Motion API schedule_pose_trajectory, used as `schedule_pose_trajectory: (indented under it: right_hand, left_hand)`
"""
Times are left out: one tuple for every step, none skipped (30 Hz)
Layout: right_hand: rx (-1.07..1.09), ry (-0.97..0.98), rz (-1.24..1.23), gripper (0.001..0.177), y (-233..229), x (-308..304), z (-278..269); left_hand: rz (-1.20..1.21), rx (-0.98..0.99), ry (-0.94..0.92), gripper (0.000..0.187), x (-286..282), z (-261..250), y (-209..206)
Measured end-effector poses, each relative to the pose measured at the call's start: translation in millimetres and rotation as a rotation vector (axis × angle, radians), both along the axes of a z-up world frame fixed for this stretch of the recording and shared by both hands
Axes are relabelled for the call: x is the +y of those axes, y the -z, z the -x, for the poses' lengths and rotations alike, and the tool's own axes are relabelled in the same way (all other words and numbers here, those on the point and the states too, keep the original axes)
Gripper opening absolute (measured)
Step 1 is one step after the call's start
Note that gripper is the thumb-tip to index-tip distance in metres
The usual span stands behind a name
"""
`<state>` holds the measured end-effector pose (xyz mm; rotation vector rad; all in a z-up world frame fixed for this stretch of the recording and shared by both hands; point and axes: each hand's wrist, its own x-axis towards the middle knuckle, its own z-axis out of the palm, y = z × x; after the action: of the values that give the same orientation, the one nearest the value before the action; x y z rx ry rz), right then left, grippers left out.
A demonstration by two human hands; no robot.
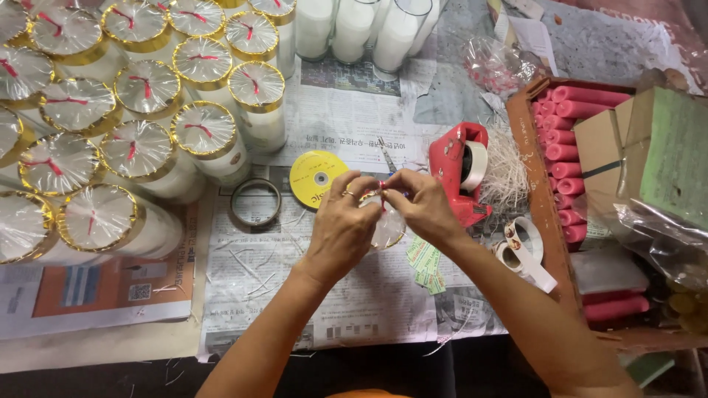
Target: Applying labels, gold decorative tape, and lids to glass candles at a production station.
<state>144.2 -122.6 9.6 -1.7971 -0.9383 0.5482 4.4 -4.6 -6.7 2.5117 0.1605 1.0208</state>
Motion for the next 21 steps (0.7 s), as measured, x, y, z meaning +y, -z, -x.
schedule_pose_trajectory:
  right_hand:
    - [-0.133, 0.028, -0.015, 0.012, -1.6, 4.1, 6.4]
    - [-0.268, 0.060, -0.029, 0.012, -3.6, 7.7, 12.3]
    - [-0.269, 0.062, -0.029, 0.012, 2.9, 10.3, 9.4]
    - [-0.322, 0.086, -0.051, 0.011, 10.0, 11.3, 7.5]
    - [-0.375, 0.110, -0.072, 0.010, 17.2, 12.1, 5.5]
    - [-0.374, 0.112, -0.072, 0.010, 17.1, 13.4, 6.8]
    - [-0.364, 0.114, -0.088, 0.010, 16.8, 14.5, 8.0]
    - [-0.354, 0.119, -0.104, 0.010, 16.7, 14.6, 9.2]
    - [-0.353, 0.124, -0.102, 0.010, 17.4, 12.9, 9.6]
    - [-0.297, 0.114, -0.096, 0.008, 17.1, 12.3, 8.3]
    - [-0.241, 0.104, -0.090, 0.007, 16.7, 11.6, 7.0]
    - [-0.242, 0.106, -0.089, 0.007, 23.3, 12.2, -1.4]
    - [-0.138, 0.072, -0.087, 0.009, 30.0, 12.7, -9.8]
    - [-0.032, 0.037, -0.087, 0.013, 37.0, 14.1, -17.8]
    - [-0.032, 0.038, -0.089, 0.013, 43.4, 12.1, -30.6]
    - [0.035, 0.090, -0.062, 0.019, 49.9, 11.9, -43.0]
    - [0.103, 0.141, -0.035, 0.029, 56.7, 11.6, -55.3]
    - [0.107, 0.142, -0.035, 0.029, 81.0, 10.1, -70.5]
    - [-0.108, 0.169, 0.189, 0.024, 105.5, 8.7, -85.2]
    - [-0.324, 0.191, 0.415, 0.021, 129.4, 7.0, -100.0]
    - [-0.322, 0.189, 0.418, 0.021, 128.9, 4.9, -87.2]
  left_hand:
    - [-0.095, 0.000, 0.026, 0.013, 1.1, -1.0, 1.2]
    - [-0.189, -0.002, 0.055, 0.017, 2.3, -3.1, 2.3]
    - [-0.189, -0.003, 0.056, 0.017, 3.3, -4.7, 7.3]
    - [-0.202, -0.029, 0.102, 0.018, 3.0, -5.7, 12.8]
    - [-0.215, -0.055, 0.147, 0.019, 2.6, -6.8, 18.3]
    - [-0.215, -0.055, 0.150, 0.019, 1.9, -2.6, 13.4]
    - [-0.234, -0.026, 0.170, 0.022, 1.3, 1.4, 8.5]
    - [-0.253, 0.002, 0.193, 0.025, -0.1, 5.2, 3.6]
    - [-0.253, 0.003, 0.198, 0.025, -3.2, 4.7, 13.2]
    - [-0.246, -0.033, 0.218, 0.020, -5.2, 2.5, 22.1]
    - [-0.240, -0.068, 0.237, 0.016, -7.2, 0.2, 30.9]
    - [-0.239, -0.070, 0.240, 0.016, -4.1, 2.4, 26.3]
    - [-0.253, -0.047, 0.200, 0.016, -1.1, 4.7, 21.7]
    - [-0.271, -0.022, 0.159, 0.017, 2.7, 7.7, 17.0]
    - [-0.273, -0.022, 0.160, 0.017, 9.2, 11.7, 0.1]
    - [-0.216, 0.039, 0.127, 0.012, 17.0, 16.2, -17.2]
    - [-0.160, 0.100, 0.094, 0.034, 24.7, 20.8, -34.3]
    - [-0.160, 0.103, 0.095, 0.034, 26.4, 17.4, -44.6]
    - [-0.036, 0.227, 0.280, 0.066, 27.9, 14.1, -54.6]
    - [0.093, 0.348, 0.464, 0.104, 29.6, 10.9, -64.8]
    - [0.097, 0.351, 0.463, 0.104, 25.9, 5.4, -54.6]
